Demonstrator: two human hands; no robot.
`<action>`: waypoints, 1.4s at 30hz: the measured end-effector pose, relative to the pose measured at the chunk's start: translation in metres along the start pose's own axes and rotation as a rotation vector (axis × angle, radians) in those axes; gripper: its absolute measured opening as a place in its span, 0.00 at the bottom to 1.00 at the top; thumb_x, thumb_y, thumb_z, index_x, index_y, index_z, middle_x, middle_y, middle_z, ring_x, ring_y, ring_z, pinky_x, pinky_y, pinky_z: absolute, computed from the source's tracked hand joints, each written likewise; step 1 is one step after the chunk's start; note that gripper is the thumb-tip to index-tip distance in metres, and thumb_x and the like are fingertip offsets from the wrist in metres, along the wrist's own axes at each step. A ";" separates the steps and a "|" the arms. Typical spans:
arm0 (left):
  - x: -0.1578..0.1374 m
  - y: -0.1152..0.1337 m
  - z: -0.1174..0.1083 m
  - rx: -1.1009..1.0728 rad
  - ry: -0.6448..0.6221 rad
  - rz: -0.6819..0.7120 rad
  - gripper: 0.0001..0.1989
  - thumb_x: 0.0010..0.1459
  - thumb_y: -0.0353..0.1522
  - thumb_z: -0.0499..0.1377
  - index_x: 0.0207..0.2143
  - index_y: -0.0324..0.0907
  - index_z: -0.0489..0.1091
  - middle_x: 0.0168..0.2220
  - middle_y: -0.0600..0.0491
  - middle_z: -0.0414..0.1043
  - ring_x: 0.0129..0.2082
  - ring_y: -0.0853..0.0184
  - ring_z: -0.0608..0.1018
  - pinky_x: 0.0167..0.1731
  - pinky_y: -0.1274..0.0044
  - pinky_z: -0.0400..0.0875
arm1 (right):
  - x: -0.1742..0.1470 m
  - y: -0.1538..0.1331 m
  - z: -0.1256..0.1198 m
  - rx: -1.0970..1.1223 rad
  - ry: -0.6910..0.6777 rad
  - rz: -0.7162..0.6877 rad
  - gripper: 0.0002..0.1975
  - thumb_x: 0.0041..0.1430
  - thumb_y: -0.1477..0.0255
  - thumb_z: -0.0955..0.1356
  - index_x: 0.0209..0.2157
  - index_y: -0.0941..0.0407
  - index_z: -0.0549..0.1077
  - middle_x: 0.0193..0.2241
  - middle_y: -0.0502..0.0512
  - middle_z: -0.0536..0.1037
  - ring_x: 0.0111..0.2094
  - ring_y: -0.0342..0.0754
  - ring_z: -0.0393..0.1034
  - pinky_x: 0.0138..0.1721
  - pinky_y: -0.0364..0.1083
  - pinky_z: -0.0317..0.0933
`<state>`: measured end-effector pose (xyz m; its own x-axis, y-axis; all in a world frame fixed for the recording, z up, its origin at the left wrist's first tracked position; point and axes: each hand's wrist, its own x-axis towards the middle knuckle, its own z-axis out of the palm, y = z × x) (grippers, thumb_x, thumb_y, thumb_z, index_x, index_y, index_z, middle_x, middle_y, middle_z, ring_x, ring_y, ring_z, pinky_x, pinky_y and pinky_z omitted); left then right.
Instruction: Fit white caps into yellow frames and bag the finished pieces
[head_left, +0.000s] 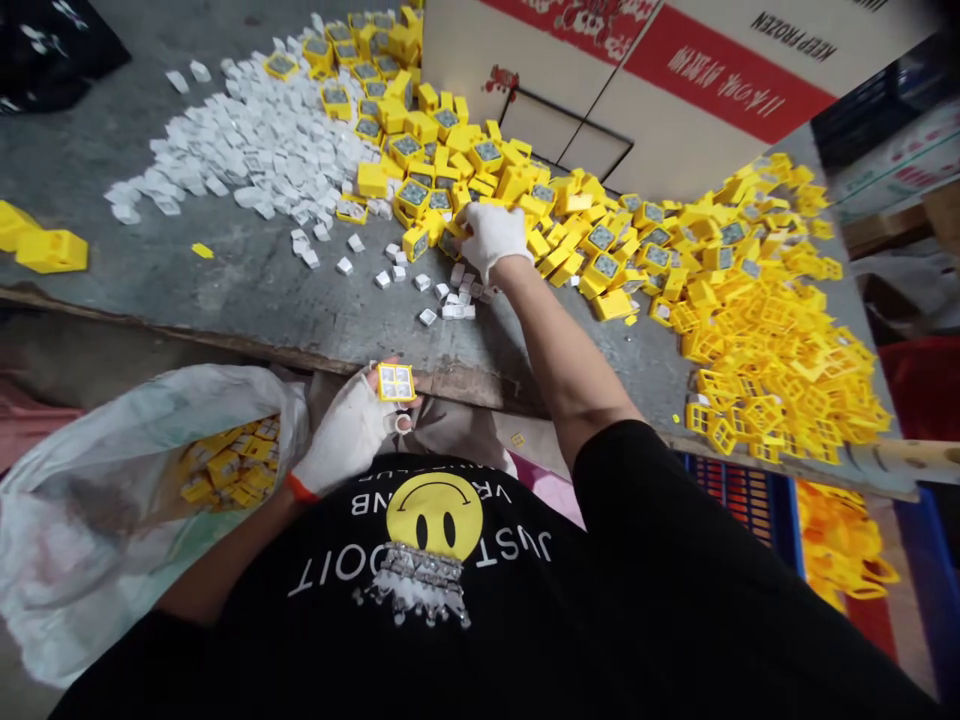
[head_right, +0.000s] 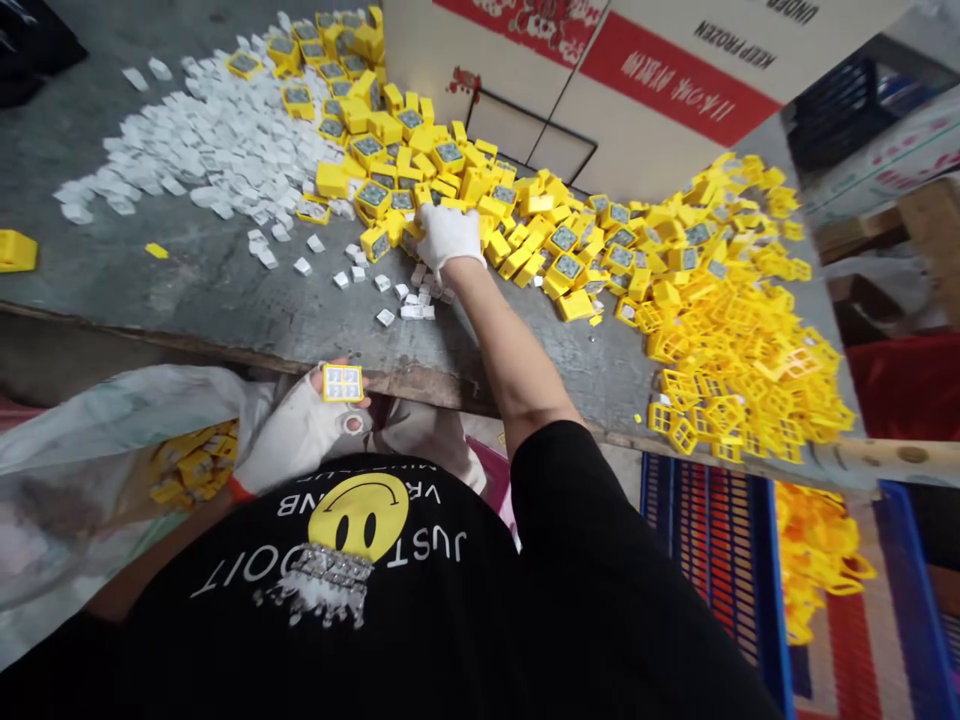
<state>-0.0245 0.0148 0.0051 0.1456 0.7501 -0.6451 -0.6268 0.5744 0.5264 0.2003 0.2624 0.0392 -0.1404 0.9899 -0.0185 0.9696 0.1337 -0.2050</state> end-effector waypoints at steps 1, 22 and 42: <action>-0.001 0.001 -0.002 0.003 -0.006 0.009 0.12 0.79 0.33 0.61 0.59 0.40 0.78 0.44 0.46 0.85 0.33 0.61 0.88 0.27 0.76 0.81 | -0.007 0.004 0.000 0.070 0.033 -0.018 0.20 0.71 0.74 0.74 0.62 0.62 0.82 0.62 0.71 0.88 0.63 0.67 0.83 0.72 0.68 0.71; -0.005 -0.020 0.023 0.142 -0.131 -0.006 0.11 0.82 0.36 0.58 0.55 0.44 0.79 0.44 0.46 0.86 0.34 0.60 0.87 0.28 0.74 0.80 | -0.198 0.078 0.026 0.104 -0.163 -0.306 0.44 0.65 0.73 0.73 0.82 0.51 0.69 0.82 0.67 0.69 0.76 0.71 0.70 0.72 0.71 0.68; -0.019 -0.018 0.029 0.062 -0.029 0.007 0.07 0.80 0.24 0.61 0.49 0.43 0.77 0.47 0.49 0.90 0.37 0.61 0.86 0.31 0.73 0.78 | -0.214 0.007 0.008 0.279 -0.129 -0.575 0.43 0.75 0.35 0.69 0.76 0.49 0.78 0.62 0.65 0.85 0.62 0.69 0.78 0.67 0.67 0.73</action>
<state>0.0061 0.0000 0.0239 0.1637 0.7629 -0.6254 -0.5794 0.5875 0.5650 0.2352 0.0515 0.0343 -0.6610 0.7484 0.0555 0.6470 0.6057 -0.4631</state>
